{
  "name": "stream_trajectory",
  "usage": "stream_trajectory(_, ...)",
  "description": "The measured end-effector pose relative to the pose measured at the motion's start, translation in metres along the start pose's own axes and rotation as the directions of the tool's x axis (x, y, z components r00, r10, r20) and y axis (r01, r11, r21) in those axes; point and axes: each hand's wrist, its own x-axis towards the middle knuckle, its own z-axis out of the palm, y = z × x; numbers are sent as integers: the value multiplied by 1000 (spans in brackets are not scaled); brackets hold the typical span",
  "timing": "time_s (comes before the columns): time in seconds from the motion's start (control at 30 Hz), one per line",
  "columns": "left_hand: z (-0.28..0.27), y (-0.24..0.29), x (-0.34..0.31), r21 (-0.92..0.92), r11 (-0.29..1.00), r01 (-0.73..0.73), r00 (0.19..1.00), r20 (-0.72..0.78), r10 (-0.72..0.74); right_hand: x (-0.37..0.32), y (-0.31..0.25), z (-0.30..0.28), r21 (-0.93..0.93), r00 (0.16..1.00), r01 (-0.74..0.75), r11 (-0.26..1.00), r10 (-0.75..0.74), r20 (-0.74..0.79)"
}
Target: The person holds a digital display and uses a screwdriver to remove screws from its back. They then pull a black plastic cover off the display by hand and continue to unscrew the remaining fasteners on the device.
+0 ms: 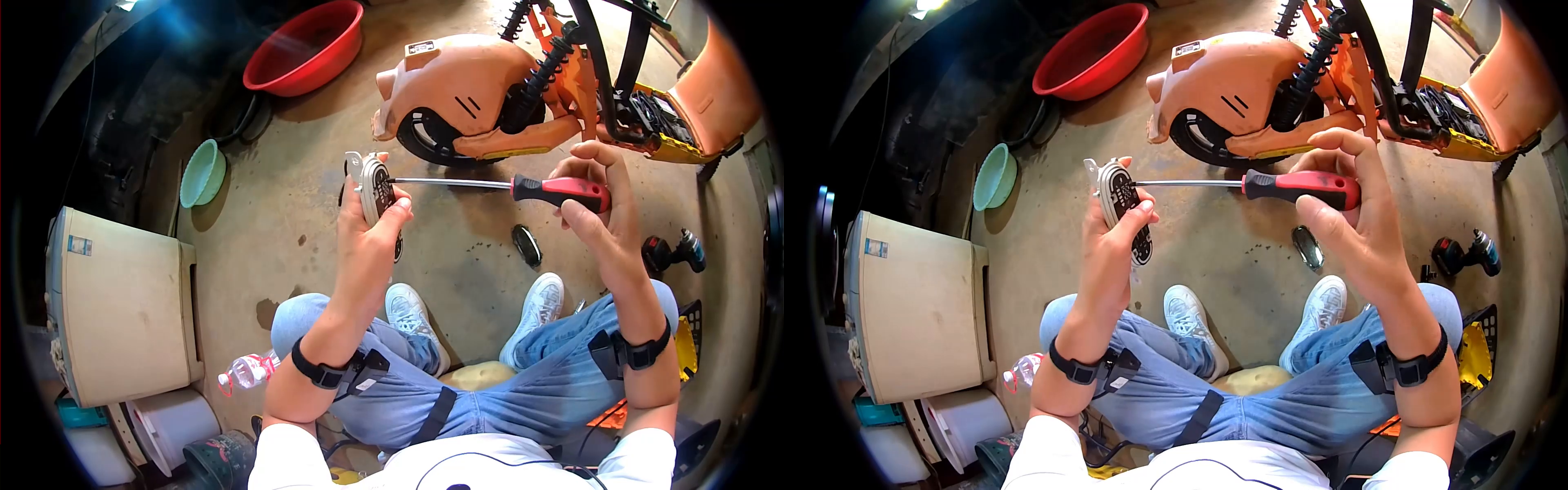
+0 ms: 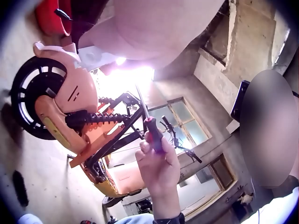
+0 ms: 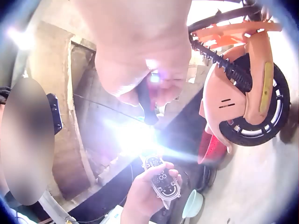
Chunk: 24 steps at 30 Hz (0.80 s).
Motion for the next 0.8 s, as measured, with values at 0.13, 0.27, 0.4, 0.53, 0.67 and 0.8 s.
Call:
stream_trajectory(0.13,2,0,-2,-10,1000,7,1000,16,-7,1,-24,-26,-4,864,-495,869,492,108)
stream_trajectory(0.27,3,-1,-1,13,1000,-10,1000,11,10,2,-20,-7,-11,923,-375,927,374,88)
stream_trajectory(0.4,1,0,0,-5,1000,1,1000,10,-1,1,-6,0,37,999,-50,998,50,9)
stream_trajectory(0.53,4,1,-1,4,1000,4,1000,10,-4,3,-19,-26,12,898,-428,904,424,117)
stream_trajectory(0.67,5,-2,1,-21,1000,5,1000,3,-5,5,-23,-12,23,894,-440,898,436,101)
stream_trajectory(0.8,3,-2,3,18,999,-48,998,-30,48,2,-19,-17,-40,930,-309,950,310,199)
